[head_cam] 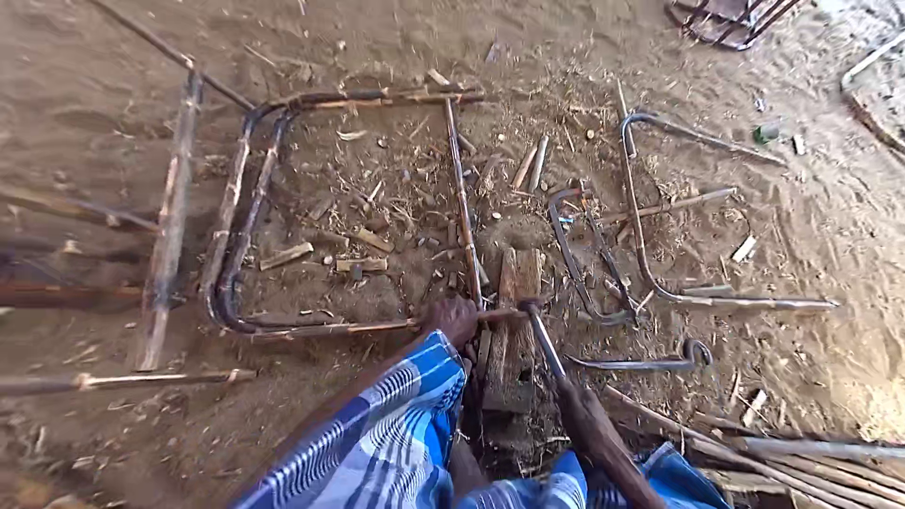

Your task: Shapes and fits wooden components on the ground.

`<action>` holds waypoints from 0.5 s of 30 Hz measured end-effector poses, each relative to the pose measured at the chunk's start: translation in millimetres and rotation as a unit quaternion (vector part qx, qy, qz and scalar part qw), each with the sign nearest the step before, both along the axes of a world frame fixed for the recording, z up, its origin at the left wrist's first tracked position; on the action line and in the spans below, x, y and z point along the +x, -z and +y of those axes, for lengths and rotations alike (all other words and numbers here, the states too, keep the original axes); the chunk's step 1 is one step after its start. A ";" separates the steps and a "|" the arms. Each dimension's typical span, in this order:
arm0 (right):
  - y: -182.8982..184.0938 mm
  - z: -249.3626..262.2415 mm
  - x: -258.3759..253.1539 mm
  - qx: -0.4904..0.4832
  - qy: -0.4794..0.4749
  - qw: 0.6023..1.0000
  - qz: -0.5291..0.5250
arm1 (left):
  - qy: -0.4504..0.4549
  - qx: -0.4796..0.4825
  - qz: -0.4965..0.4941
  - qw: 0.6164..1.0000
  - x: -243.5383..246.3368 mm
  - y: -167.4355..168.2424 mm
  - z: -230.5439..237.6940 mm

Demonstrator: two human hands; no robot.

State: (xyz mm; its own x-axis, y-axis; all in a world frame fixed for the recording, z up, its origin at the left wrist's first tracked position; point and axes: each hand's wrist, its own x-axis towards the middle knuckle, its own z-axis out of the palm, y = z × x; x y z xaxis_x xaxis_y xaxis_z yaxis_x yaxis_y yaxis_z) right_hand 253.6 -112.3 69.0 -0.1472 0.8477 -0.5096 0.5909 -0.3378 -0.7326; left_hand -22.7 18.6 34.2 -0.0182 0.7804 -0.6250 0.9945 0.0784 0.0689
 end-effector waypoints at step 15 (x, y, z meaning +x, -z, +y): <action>-15.6 -12.0 -26.2 0.257 0.123 0.875 0.392 | 0.012 0.011 -0.017 1.000 -1.9 6.6 -1.6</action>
